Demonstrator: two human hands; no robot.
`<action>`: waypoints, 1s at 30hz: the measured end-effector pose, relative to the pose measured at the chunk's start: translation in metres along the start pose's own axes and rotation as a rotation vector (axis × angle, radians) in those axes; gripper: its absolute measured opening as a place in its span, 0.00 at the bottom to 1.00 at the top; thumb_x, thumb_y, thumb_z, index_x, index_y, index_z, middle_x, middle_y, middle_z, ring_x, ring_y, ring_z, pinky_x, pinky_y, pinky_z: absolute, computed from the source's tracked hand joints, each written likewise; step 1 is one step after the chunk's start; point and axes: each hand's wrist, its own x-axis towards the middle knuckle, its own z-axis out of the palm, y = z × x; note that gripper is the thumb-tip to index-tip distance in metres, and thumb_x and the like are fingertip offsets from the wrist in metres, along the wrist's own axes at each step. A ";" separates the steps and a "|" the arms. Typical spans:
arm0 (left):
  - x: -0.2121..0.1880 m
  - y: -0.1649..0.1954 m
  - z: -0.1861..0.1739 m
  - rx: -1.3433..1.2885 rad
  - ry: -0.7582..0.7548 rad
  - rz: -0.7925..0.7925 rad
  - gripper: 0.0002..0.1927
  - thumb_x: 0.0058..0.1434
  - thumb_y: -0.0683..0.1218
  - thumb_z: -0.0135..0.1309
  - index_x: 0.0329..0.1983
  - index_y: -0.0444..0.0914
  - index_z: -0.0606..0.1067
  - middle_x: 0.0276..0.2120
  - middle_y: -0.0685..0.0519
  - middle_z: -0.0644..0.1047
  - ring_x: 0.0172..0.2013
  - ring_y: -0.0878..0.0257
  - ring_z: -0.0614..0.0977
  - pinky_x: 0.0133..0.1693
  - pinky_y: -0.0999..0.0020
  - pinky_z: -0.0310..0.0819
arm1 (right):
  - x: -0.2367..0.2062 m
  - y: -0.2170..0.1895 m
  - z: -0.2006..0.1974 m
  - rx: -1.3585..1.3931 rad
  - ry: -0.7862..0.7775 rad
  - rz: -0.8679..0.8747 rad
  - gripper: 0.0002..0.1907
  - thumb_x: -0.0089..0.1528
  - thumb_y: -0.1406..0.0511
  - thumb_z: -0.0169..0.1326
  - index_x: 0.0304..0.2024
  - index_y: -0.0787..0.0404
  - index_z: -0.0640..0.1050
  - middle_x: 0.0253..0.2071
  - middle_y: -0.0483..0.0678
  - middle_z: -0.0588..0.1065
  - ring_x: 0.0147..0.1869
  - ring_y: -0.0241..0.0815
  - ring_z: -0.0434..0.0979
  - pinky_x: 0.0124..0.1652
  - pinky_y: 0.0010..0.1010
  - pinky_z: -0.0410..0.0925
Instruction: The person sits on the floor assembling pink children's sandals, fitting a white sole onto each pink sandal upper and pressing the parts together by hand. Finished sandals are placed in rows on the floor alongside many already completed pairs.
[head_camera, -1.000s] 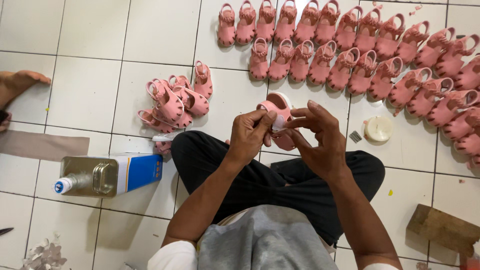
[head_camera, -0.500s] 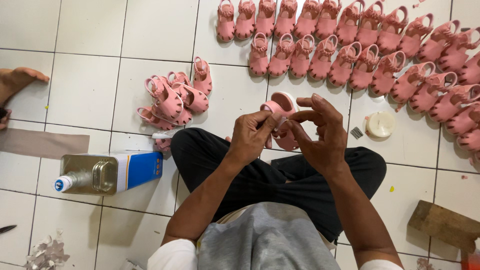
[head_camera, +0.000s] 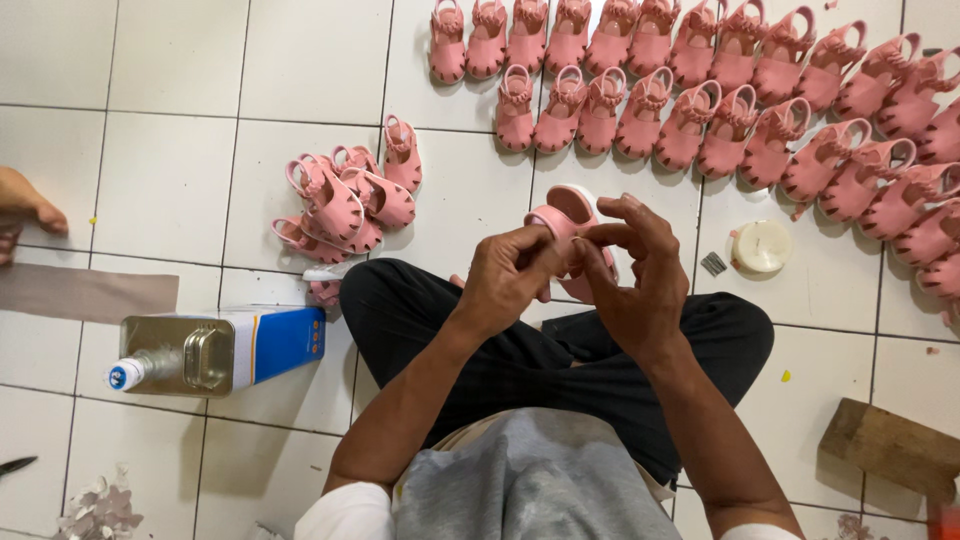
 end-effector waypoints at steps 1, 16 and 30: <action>0.000 -0.001 -0.001 0.007 -0.020 0.008 0.13 0.70 0.48 0.56 0.37 0.32 0.79 0.26 0.54 0.79 0.22 0.73 0.76 0.23 0.76 0.71 | 0.000 0.000 0.000 -0.011 -0.002 0.014 0.37 0.65 0.79 0.62 0.70 0.61 0.58 0.61 0.59 0.71 0.54 0.47 0.84 0.47 0.30 0.80; -0.001 -0.013 0.013 -0.233 -0.030 -0.097 0.11 0.74 0.48 0.50 0.43 0.35 0.76 0.27 0.55 0.80 0.23 0.73 0.77 0.25 0.79 0.71 | -0.017 -0.002 -0.008 0.009 -0.032 -0.071 0.33 0.66 0.80 0.58 0.69 0.60 0.59 0.64 0.58 0.67 0.57 0.44 0.81 0.51 0.30 0.79; 0.007 -0.029 0.016 -0.258 0.015 -0.129 0.10 0.71 0.44 0.52 0.48 0.32 0.74 0.28 0.51 0.81 0.19 0.73 0.75 0.19 0.79 0.65 | -0.038 0.002 -0.011 -0.171 -0.153 -0.061 0.30 0.62 0.77 0.64 0.62 0.57 0.68 0.54 0.51 0.74 0.52 0.46 0.80 0.47 0.34 0.76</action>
